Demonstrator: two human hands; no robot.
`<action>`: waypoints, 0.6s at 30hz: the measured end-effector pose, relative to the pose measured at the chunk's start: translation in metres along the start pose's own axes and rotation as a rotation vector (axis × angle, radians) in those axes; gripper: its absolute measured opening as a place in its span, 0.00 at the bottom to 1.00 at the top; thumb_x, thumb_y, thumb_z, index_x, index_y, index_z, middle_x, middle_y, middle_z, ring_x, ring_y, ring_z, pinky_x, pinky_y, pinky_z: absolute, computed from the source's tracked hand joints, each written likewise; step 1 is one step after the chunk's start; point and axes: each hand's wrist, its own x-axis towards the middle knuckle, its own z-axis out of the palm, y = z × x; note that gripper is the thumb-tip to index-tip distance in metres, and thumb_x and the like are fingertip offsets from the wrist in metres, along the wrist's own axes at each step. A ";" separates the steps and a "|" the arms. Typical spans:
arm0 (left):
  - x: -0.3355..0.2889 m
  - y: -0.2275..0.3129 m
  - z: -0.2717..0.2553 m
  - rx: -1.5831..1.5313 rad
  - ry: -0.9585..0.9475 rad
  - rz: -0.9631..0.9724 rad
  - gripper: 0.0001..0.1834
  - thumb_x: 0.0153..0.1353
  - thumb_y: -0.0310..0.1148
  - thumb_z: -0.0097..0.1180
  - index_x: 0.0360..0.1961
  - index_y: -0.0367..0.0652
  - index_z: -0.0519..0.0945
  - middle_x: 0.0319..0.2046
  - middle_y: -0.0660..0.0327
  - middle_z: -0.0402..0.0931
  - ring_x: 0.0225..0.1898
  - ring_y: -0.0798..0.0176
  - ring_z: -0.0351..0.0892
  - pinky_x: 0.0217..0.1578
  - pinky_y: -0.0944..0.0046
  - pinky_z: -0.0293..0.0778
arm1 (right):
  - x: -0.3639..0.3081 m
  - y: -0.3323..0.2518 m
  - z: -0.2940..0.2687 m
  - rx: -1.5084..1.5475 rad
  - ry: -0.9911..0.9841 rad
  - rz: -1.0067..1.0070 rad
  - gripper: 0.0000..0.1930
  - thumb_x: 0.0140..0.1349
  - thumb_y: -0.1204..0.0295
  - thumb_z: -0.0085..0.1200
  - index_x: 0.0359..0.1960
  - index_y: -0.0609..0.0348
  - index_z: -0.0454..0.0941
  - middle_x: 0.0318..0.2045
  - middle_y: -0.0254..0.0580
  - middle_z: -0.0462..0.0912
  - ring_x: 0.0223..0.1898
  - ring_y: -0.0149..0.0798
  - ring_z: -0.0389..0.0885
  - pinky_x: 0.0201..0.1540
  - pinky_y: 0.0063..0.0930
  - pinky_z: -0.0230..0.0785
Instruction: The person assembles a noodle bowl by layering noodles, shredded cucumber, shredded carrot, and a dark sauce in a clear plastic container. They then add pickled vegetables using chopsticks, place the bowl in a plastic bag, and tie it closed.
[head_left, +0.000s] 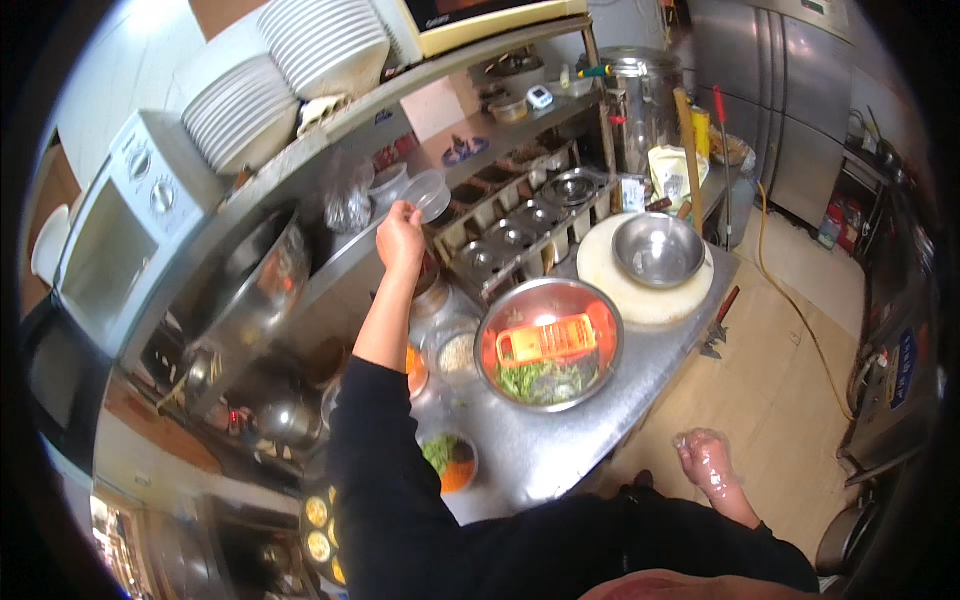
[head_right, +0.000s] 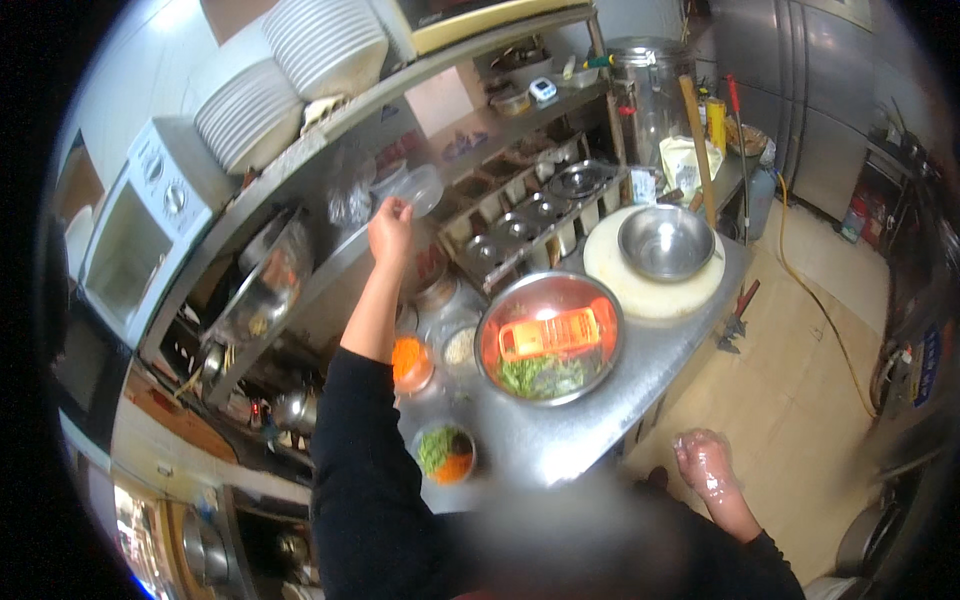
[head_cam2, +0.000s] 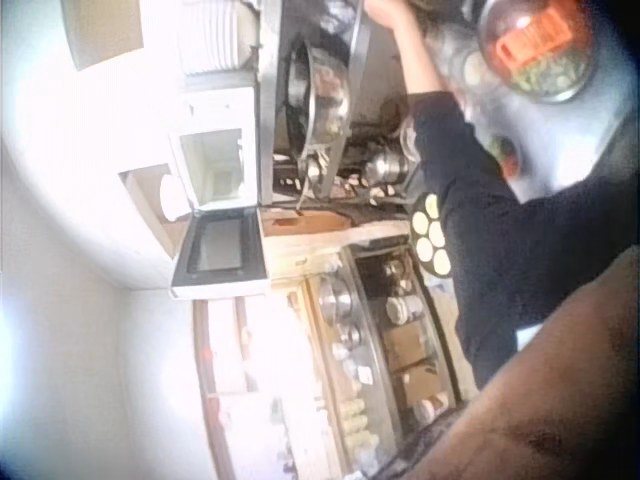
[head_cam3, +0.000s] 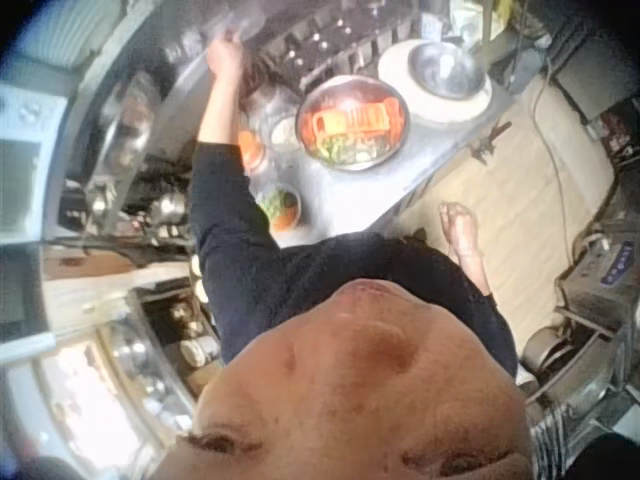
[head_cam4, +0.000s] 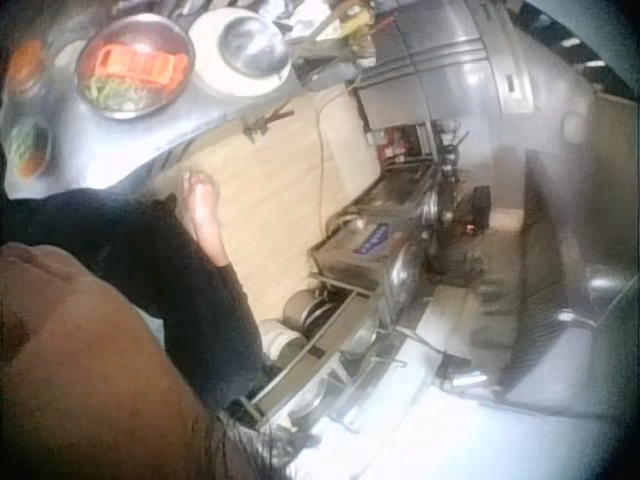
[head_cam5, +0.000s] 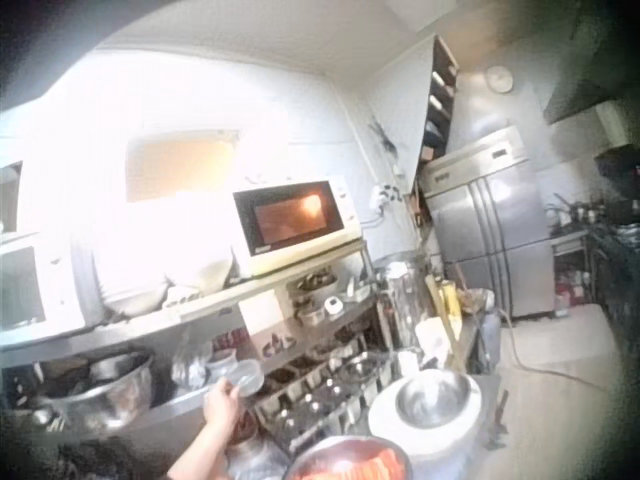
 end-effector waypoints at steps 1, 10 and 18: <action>0.012 0.003 0.007 0.003 0.004 0.005 0.08 0.55 0.36 0.61 0.34 0.47 0.79 0.27 0.53 0.81 0.33 0.48 0.81 0.35 0.52 0.73 | 0.008 0.004 0.002 0.015 0.024 -0.018 0.04 0.51 0.71 0.56 0.23 0.57 0.78 0.24 0.47 0.78 0.30 0.51 0.78 0.35 0.45 0.70; 0.090 0.019 0.079 0.292 0.019 -0.056 0.10 0.54 0.38 0.63 0.31 0.45 0.78 0.29 0.51 0.81 0.34 0.47 0.81 0.36 0.51 0.74 | 0.129 0.061 0.020 0.067 -0.001 -0.196 0.05 0.53 0.70 0.51 0.21 0.52 0.76 0.21 0.42 0.78 0.27 0.49 0.78 0.29 0.44 0.70; 0.118 0.026 0.116 0.533 0.055 -0.074 0.06 0.53 0.34 0.60 0.29 0.45 0.80 0.30 0.51 0.82 0.34 0.47 0.82 0.35 0.50 0.75 | 0.230 0.109 0.026 0.082 0.000 -0.351 0.06 0.52 0.68 0.51 0.18 0.48 0.73 0.18 0.40 0.74 0.22 0.44 0.76 0.25 0.41 0.69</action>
